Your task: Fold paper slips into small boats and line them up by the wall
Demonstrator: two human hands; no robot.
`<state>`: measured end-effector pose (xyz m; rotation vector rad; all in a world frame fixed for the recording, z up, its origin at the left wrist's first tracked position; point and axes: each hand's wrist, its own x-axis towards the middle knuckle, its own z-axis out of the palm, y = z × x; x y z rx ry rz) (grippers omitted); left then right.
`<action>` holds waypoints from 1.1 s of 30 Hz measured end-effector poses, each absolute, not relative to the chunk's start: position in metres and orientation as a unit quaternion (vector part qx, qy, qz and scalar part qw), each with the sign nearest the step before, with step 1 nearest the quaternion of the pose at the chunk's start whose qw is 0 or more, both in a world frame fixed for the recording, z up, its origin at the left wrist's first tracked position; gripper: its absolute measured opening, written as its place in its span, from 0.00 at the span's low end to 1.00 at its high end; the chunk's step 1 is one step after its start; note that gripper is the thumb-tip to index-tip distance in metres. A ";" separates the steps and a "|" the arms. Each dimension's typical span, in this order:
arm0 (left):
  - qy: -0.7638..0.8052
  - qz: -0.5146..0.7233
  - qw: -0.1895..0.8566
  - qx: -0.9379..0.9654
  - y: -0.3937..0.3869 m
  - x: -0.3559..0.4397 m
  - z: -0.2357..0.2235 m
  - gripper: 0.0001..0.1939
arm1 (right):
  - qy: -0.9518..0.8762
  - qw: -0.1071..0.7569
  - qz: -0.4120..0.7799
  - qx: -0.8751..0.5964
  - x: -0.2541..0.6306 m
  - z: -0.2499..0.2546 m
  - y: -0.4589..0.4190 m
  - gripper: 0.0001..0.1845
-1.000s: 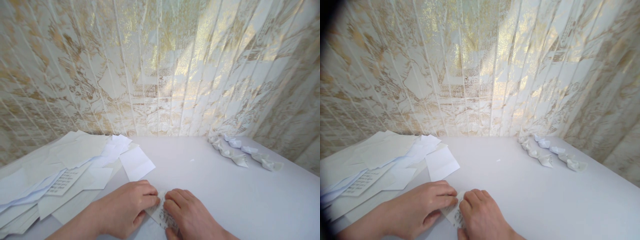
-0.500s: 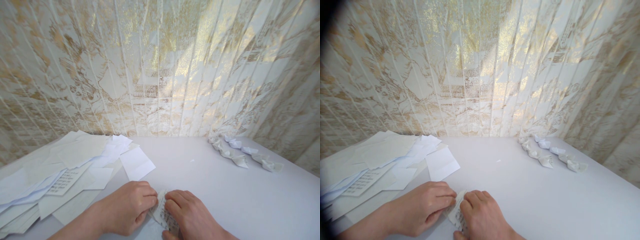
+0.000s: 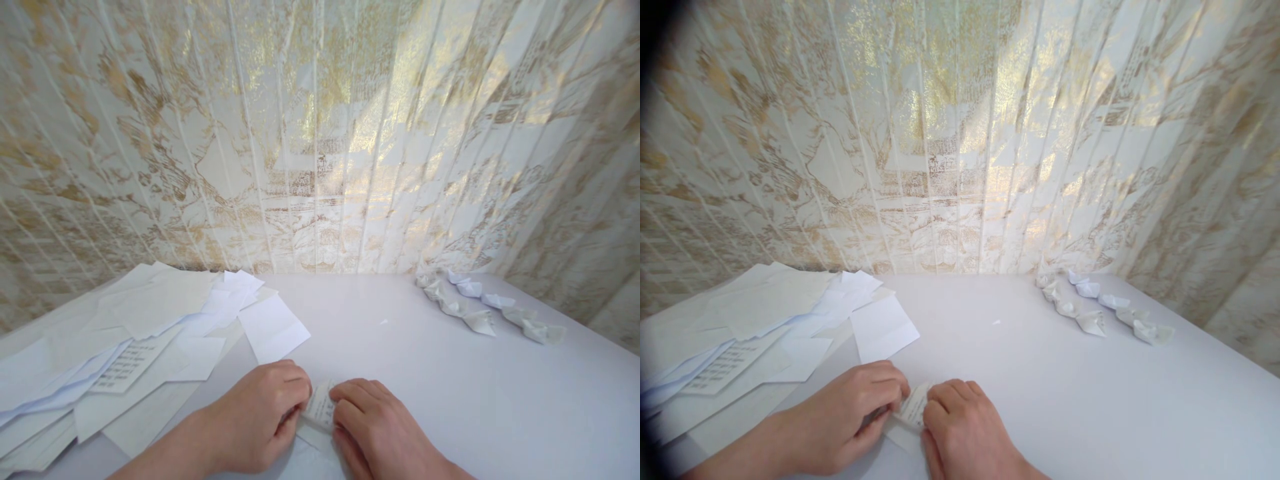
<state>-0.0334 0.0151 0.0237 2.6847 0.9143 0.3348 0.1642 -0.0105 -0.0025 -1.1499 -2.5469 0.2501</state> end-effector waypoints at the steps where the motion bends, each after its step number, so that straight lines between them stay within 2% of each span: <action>1: 0.319 0.112 0.152 0.929 0.015 -0.033 0.024 0.10 | -0.893 0.178 0.093 -0.403 0.165 -0.003 -0.010 0.07; 7: 0.350 0.129 0.216 0.902 0.014 -0.027 0.015 0.07 | -0.875 0.216 0.130 -0.413 0.169 -0.008 -0.009 0.09; 12: 0.452 0.150 0.262 0.839 0.011 -0.016 0.010 0.08 | -0.854 0.217 0.155 -0.447 0.170 -0.007 -0.009 0.07; 33: 0.549 0.105 0.209 0.803 0.008 -0.013 0.014 0.05 | -0.814 0.156 0.151 -0.539 0.168 0.005 -0.013 0.03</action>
